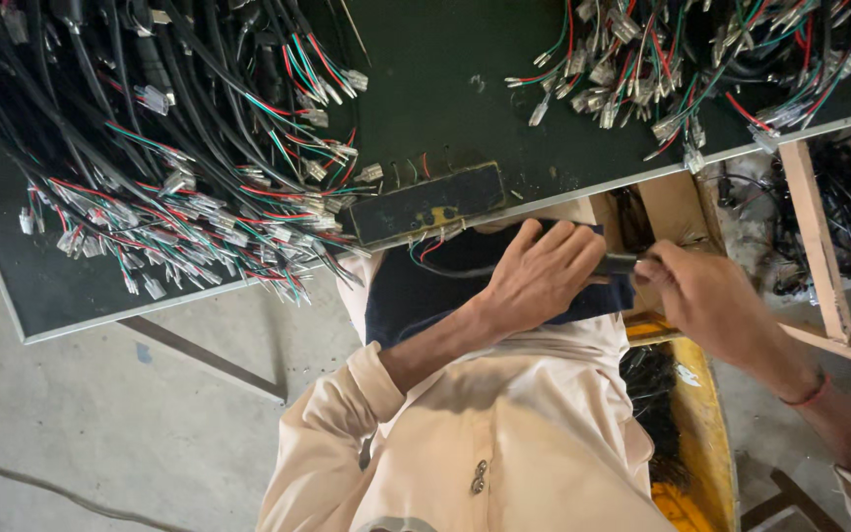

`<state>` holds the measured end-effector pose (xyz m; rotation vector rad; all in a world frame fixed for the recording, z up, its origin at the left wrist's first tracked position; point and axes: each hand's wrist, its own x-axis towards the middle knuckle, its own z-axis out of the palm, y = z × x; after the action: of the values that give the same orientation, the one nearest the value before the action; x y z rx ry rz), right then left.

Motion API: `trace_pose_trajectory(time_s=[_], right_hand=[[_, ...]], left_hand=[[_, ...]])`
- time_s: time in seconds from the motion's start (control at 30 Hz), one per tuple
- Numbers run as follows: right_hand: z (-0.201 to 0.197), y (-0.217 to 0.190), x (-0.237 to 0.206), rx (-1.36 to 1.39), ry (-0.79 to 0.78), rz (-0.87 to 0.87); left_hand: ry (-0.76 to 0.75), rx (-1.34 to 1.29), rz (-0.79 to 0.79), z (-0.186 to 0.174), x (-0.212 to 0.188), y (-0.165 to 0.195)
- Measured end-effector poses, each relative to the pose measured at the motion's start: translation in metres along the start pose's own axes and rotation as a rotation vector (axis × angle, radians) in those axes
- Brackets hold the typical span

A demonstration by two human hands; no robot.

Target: The person sits at a workbench covered with wire harnesses and joins wires by hand, twisting stripped wire ends together and seating them into connector housings. They pick up harnesses one at a time, work on the connectors, and at one point use a handheld tool on a connector before continuing to join wires.

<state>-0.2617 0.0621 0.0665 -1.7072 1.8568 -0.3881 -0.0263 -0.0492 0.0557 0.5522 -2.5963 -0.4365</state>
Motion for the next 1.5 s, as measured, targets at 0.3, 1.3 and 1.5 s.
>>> trace_pose_trajectory(time_s=[0.3,1.3,1.5], right_hand=[[0.000,-0.015,0.005,0.250,-0.049,0.221],[-0.043,-0.087,-0.002,-0.434,0.189,-0.366],[-0.029,-0.087,-0.002,-0.155,0.055,0.103]], left_hand=[[0.002,0.063,0.025,-0.004,0.001,0.000],[-0.018,-0.360,-0.250,0.008,0.008,0.008],[0.080,-0.180,-0.239,0.014,0.009,0.016]])
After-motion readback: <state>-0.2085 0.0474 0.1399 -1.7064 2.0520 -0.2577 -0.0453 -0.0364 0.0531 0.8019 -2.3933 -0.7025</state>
